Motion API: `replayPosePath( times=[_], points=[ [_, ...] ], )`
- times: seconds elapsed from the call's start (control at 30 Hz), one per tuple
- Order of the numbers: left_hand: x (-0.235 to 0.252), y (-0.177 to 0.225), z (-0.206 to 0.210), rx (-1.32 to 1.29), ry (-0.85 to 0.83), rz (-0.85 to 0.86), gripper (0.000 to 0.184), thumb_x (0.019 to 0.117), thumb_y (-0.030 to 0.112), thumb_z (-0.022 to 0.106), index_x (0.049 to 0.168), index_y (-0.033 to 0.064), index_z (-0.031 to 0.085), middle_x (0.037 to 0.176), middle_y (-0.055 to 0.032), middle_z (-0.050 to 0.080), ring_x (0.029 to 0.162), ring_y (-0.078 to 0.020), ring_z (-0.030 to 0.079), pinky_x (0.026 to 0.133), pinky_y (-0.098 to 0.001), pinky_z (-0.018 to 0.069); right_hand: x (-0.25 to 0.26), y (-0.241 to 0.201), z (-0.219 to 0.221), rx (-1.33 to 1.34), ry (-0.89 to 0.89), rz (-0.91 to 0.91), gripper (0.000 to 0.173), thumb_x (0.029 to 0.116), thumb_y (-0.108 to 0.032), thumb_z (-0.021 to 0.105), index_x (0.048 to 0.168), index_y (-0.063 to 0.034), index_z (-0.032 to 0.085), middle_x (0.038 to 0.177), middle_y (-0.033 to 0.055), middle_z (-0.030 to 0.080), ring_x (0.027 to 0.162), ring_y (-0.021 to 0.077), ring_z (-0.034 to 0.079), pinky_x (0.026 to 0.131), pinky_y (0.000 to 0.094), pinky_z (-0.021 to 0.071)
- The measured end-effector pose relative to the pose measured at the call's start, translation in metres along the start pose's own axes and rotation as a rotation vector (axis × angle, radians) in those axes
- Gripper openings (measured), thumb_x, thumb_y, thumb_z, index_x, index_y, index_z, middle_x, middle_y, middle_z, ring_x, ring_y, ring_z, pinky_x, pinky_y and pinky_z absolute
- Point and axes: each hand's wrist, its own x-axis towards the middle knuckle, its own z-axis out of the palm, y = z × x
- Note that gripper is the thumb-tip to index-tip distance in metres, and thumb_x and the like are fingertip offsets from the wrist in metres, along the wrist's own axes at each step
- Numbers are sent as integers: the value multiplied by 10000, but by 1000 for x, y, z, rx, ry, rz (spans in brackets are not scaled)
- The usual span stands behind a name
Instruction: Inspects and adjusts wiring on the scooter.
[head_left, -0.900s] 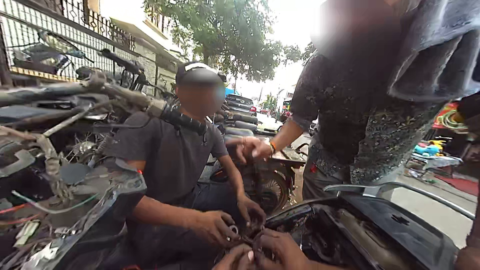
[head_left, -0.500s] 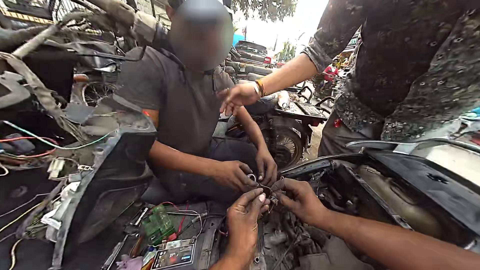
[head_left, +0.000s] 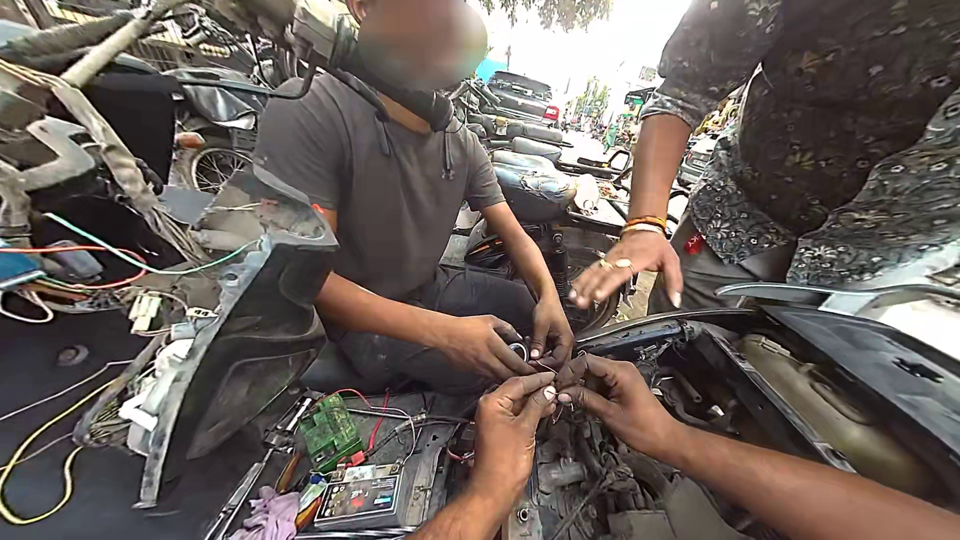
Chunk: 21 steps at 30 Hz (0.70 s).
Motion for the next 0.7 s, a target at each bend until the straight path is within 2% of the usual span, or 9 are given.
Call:
replayPosePath(
  times=[0.07,0.13,0.23,0.3,0.47,0.57,0.7],
  points=[
    [0,-1,-1,25,-31,25,194,926,-16,720,1109,3,781,1089,-161,743,930,-297,745,882,-420,651,0,-1,-1,24,6,39,179,969,-239,743,1123,-148,725,910,28,733,586,149,620,536,294,552],
    [-1,1,0,32,-12,32,227,908,-24,738,1133,0,761,1052,-168,755,898,-307,754,851,-425,657,0,-2,-1,26,8,47,172,977,-233,732,1125,-146,717,876,35,728,578,149,613,533,297,545],
    [-1,4,1,27,16,34,369,871,-40,773,1218,10,660,998,-189,756,857,-346,757,799,-447,666,1,-2,-1,4,12,34,178,978,-230,731,1133,-143,722,876,26,725,581,142,610,534,292,544],
    [-1,6,0,36,24,36,416,856,-41,790,1236,17,632,990,-188,758,853,-353,759,793,-448,668,1,-1,-1,-25,17,9,165,976,-232,733,1118,-148,731,894,9,717,590,129,598,541,291,536],
    [-2,6,-2,145,15,89,346,855,-7,803,1167,48,665,976,-132,776,849,-298,768,775,-402,672,0,-1,-1,-100,19,-43,133,982,-253,719,1080,-169,749,957,-35,697,620,86,570,554,267,516],
    [-3,6,-3,238,-3,143,303,868,21,799,1142,85,686,971,-73,786,843,-240,773,761,-359,676,0,1,-1,-100,16,-46,133,977,-269,727,1061,-168,755,928,-40,698,599,77,559,535,260,503],
    [-5,6,-4,336,-32,227,274,884,42,785,1134,108,692,988,-23,788,859,-190,775,773,-340,683,-1,1,-1,-92,17,-49,141,972,-267,736,1066,-164,755,942,-42,707,625,81,586,558,267,529]
  ],
)
